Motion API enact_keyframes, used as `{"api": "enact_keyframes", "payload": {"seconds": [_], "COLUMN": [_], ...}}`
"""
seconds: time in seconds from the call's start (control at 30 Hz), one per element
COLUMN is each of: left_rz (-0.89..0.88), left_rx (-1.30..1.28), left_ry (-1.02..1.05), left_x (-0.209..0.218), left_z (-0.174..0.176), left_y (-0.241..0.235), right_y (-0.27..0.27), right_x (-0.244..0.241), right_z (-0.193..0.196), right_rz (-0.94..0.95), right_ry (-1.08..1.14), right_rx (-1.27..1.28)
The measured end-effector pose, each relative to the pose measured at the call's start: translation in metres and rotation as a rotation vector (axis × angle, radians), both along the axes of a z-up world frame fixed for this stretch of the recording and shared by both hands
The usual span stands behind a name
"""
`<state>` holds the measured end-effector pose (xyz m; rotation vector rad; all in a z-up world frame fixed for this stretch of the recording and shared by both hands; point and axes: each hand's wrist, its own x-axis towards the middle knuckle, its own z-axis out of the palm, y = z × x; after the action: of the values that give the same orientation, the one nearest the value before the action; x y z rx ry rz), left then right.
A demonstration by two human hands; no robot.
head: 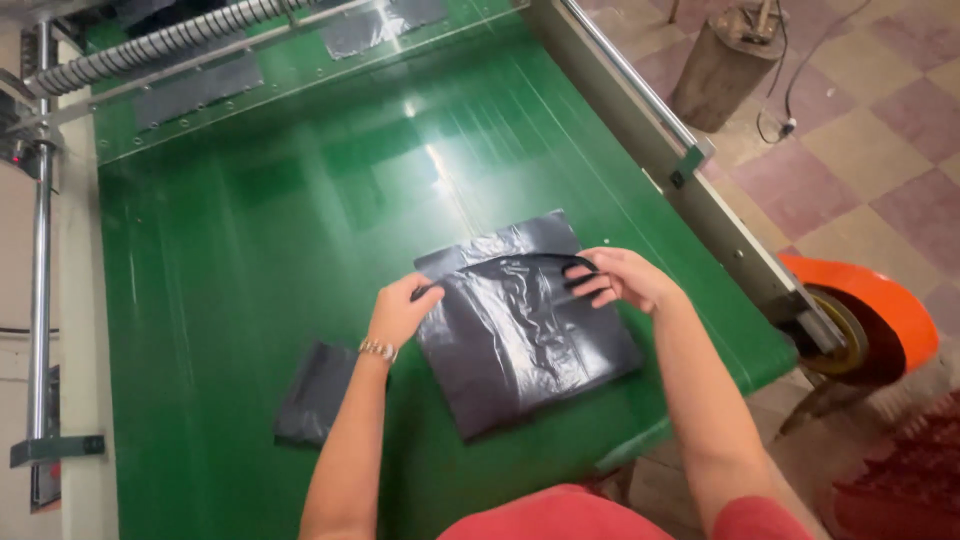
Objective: Folding plastic bags from a conveyor belt and packing them into a storage crate.
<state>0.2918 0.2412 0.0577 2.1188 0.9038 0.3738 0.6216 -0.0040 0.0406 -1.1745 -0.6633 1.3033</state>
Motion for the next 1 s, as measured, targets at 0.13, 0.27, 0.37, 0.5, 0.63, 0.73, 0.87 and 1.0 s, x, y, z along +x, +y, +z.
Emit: {"api": "enact_keyframes", "payload": {"seconds": [0.13,0.27,0.37,0.5,0.63,0.73,0.87,1.0], "left_rz": [0.048,0.045,0.083,0.078,0.032,0.043,0.214,0.149], "left_rx": [-0.103,-0.049,-0.025,0.003,0.098,0.131,0.491,0.595], "left_ry": [-0.017,0.177,0.224,0.293,0.383,0.453,0.386,-0.043], "left_x": [0.04,0.054,0.057,0.063,0.075,0.081,0.077,0.078], "left_z": [-0.06,-0.088,-0.084,-0.057,-0.06,-0.059,-0.053,-0.039], "left_y": [0.054,0.064,0.064,0.06,0.059,0.054,0.029,-0.031], "right_y": [0.056,0.075,0.082,0.104,0.146,0.18,0.196,0.212], "right_x": [0.023,0.034,0.047,0.079,0.076,0.081,0.071,0.08], "right_z": [-0.016,-0.032,-0.04,-0.081,-0.074,-0.092,-0.079,-0.114], "right_rz": [-0.028,-0.085,-0.127,-0.167,-0.143,0.021,0.26,0.385], "right_ry": [0.006,-0.013,-0.137,-0.564,-1.355,-1.604,-1.574,-1.638], "right_rx": [-0.178,-0.419,-0.481,-0.509,-0.82,-0.436,-0.577,-0.647]}}
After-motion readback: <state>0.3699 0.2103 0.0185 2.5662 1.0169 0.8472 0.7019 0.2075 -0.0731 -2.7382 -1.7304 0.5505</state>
